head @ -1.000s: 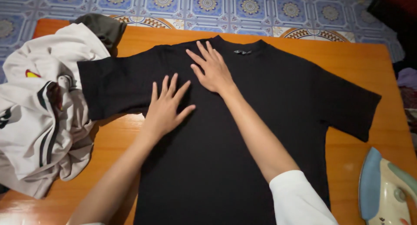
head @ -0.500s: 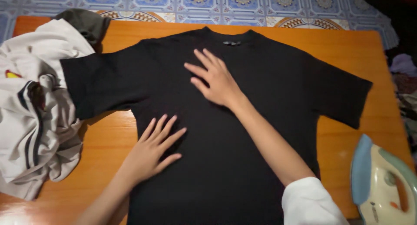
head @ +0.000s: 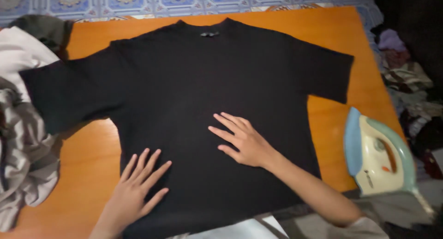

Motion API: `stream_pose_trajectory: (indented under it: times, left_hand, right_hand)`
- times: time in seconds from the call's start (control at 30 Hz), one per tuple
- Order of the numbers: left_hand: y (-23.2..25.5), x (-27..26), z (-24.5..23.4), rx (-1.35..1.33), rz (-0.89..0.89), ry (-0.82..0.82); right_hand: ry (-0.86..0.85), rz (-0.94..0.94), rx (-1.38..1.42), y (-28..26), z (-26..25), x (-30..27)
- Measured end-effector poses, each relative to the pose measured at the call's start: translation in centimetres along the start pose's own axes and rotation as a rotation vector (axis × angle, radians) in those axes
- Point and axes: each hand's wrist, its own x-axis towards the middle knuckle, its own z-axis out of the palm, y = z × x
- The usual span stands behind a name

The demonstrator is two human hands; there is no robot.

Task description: The recorder is ironing a black t-shirt on a wooden table.

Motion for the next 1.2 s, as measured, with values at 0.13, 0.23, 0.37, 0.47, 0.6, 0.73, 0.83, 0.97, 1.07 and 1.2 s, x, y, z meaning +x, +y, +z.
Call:
stream_pose_trajectory:
  times: [0.13,0.23,0.37,0.47,0.6,0.73,0.83,0.97,1.07,1.2]
  left_hand:
    - [-0.3,0.9,-0.3,-0.047,-0.014,0.061]
    - [-1.0,3.5,-1.7,-0.043,-0.143,-0.031]
    - [-0.9,12.1,-2.7,-0.238,-0.166,0.164]
    - [-1.0,16.8,-2.2,-0.147,-0.06,0.232]
    - [-2.1,21.8,-0.7,0.029,-0.333,0.094]
    - [-9.5,22.4,1.8,0.116,0.008,0.341]
    - [-13.3,23.6,1.4,0.004,-0.108,0.239]
    - [-16.5,23.9,1.2,0.061,-0.03,0.277]
    - [-17.8,23.6,1.9,0.129,-0.038,0.299]
    - [-18.3,22.1,1.8,0.046,-0.022,0.362]
  right_hand:
    - [0.127,-0.012,-0.019,0.5,-1.2,-0.3]
    - [0.239,0.065,-0.078,-0.4,-4.4,-1.6]
    - [0.529,0.354,-0.297,-0.2,-10.5,-5.2]
    - [0.6,0.62,-0.569,2.0,-13.6,-9.9]
    - [0.544,0.946,-0.944,5.6,-16.0,-17.4]
    - [0.458,1.186,-0.925,8.0,-16.9,-23.3]
    - [0.356,1.413,-0.516,8.3,-17.1,-24.5]
    - [0.385,1.378,-0.291,7.7,-17.1,-24.0]
    - [0.385,1.316,-0.294,8.4,-17.3,-24.4]
    - [0.511,1.206,-0.206,7.1,-19.2,-22.3]
